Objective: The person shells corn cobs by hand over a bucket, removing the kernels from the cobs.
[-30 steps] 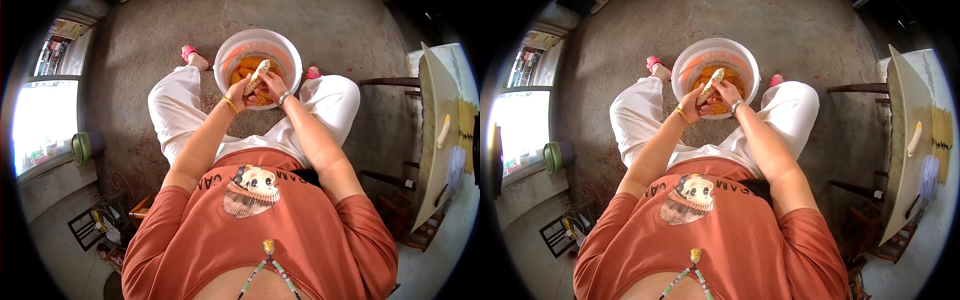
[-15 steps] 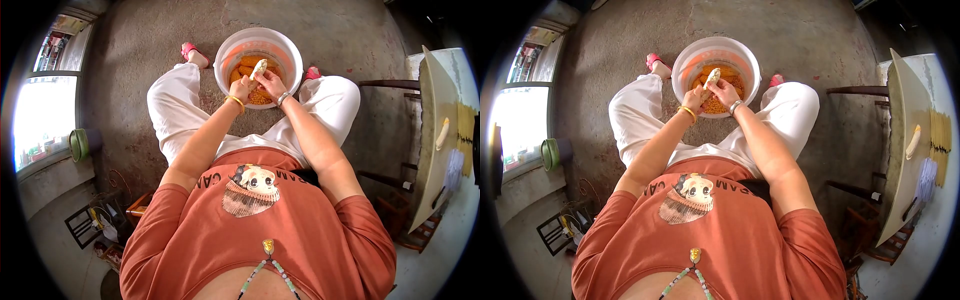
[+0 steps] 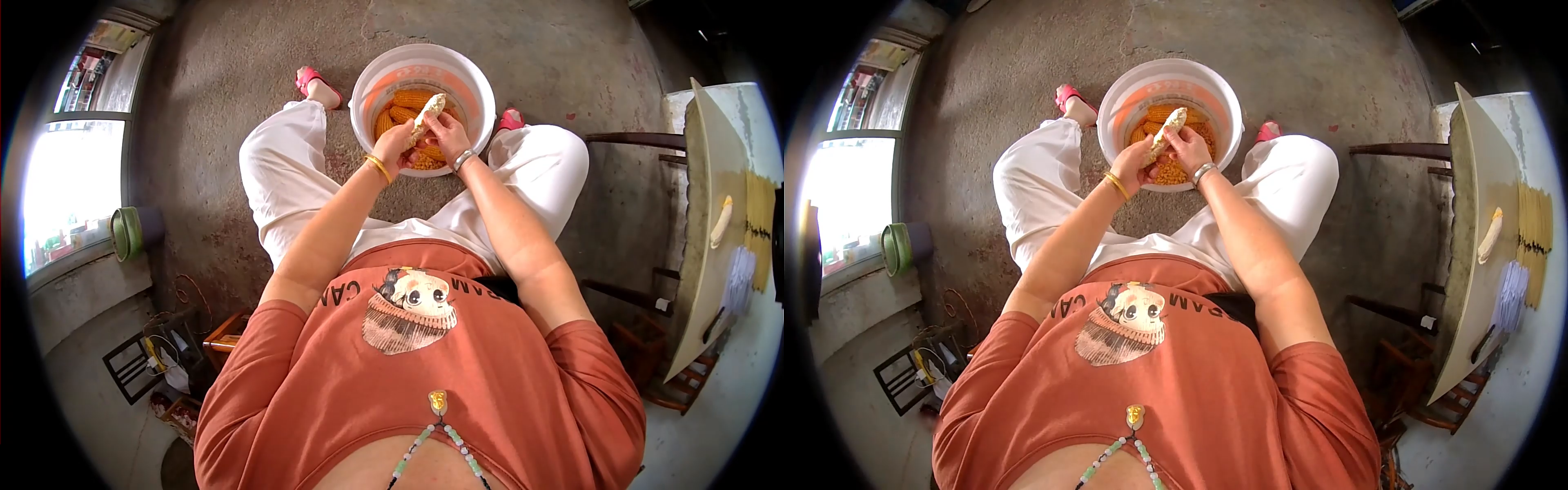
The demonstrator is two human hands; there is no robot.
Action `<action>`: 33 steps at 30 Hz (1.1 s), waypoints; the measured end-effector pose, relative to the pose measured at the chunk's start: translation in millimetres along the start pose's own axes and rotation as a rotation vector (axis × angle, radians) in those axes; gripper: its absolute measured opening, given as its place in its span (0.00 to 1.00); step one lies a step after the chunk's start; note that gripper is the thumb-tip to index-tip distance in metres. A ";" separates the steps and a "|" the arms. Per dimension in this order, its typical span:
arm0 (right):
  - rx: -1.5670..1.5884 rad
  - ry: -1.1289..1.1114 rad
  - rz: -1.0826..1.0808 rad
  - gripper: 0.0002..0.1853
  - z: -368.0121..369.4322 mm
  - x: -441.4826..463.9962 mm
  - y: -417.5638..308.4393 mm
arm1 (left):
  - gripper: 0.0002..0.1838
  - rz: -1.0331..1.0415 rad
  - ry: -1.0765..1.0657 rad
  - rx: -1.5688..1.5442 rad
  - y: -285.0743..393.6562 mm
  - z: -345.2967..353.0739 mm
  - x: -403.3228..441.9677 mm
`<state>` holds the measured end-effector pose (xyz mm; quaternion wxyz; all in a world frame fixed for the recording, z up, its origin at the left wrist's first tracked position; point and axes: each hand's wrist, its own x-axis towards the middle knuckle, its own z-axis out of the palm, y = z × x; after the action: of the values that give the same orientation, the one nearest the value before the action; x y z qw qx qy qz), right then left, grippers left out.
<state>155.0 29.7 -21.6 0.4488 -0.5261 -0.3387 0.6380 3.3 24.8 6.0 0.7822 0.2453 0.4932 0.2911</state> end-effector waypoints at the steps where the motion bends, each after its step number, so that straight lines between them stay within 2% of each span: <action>1: 0.000 0.003 -0.004 0.18 -0.4 -0.1 0.8 | 0.18 0.071 0.006 0.095 -3.5 0.6 1.3; 4: -0.038 -0.011 0.009 0.20 0.1 -0.1 2.6 | 0.18 0.188 0.241 0.236 -11.6 3.4 8.0; 5: -0.018 -0.007 0.012 0.19 0.2 -0.3 3.1 | 0.20 0.261 0.287 0.421 -18.4 -3.3 18.3; 8: 0.022 0.003 0.006 0.17 2.6 -1.9 2.0 | 0.21 0.255 0.308 0.404 -22.9 -6.4 27.8; 11: 0.016 0.016 -0.019 0.17 3.3 -2.8 0.9 | 0.23 0.035 0.272 0.114 4.1 6.7 0.5; 14: 0.001 0.031 -0.017 0.18 3.3 -2.5 1.5 | 0.26 0.030 0.168 0.085 -1.1 2.2 0.5; 17: -0.009 0.023 -0.019 0.19 0.4 -0.2 3.2 | 0.23 0.110 0.129 0.191 -6.1 4.1 -1.1; 20: -0.025 0.009 -0.034 0.20 0.7 -0.6 2.5 | 0.19 0.052 0.120 0.026 -8.7 -0.4 1.8; 23: -0.039 -0.019 -0.056 0.21 -0.3 -0.1 3.4 | 0.17 -0.099 0.084 -0.148 -3.2 -4.6 1.9; 26: -0.027 -0.033 -0.068 0.22 -1.2 2.0 6.3 | 0.16 -0.191 -0.066 -0.328 -0.4 -11.4 -2.1; 29: -0.022 -0.058 -0.069 0.21 -1.9 4.0 6.8 | 0.16 -0.203 -0.139 -0.327 2.3 -11.6 -8.2; 32: -0.015 -0.099 -0.052 0.20 -2.1 5.1 6.6 | 0.15 -0.302 -0.443 -0.482 0.6 -23.8 0.0; 33: -0.008 -0.099 -0.042 0.20 0.3 1.6 1.6 | 0.14 -0.299 -0.432 -0.491 0.4 -23.9 0.4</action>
<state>154.4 30.6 -23.6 0.4428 -0.4885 -0.3742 0.6521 -18.6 27.7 -3.4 0.9380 0.0309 0.2624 0.2246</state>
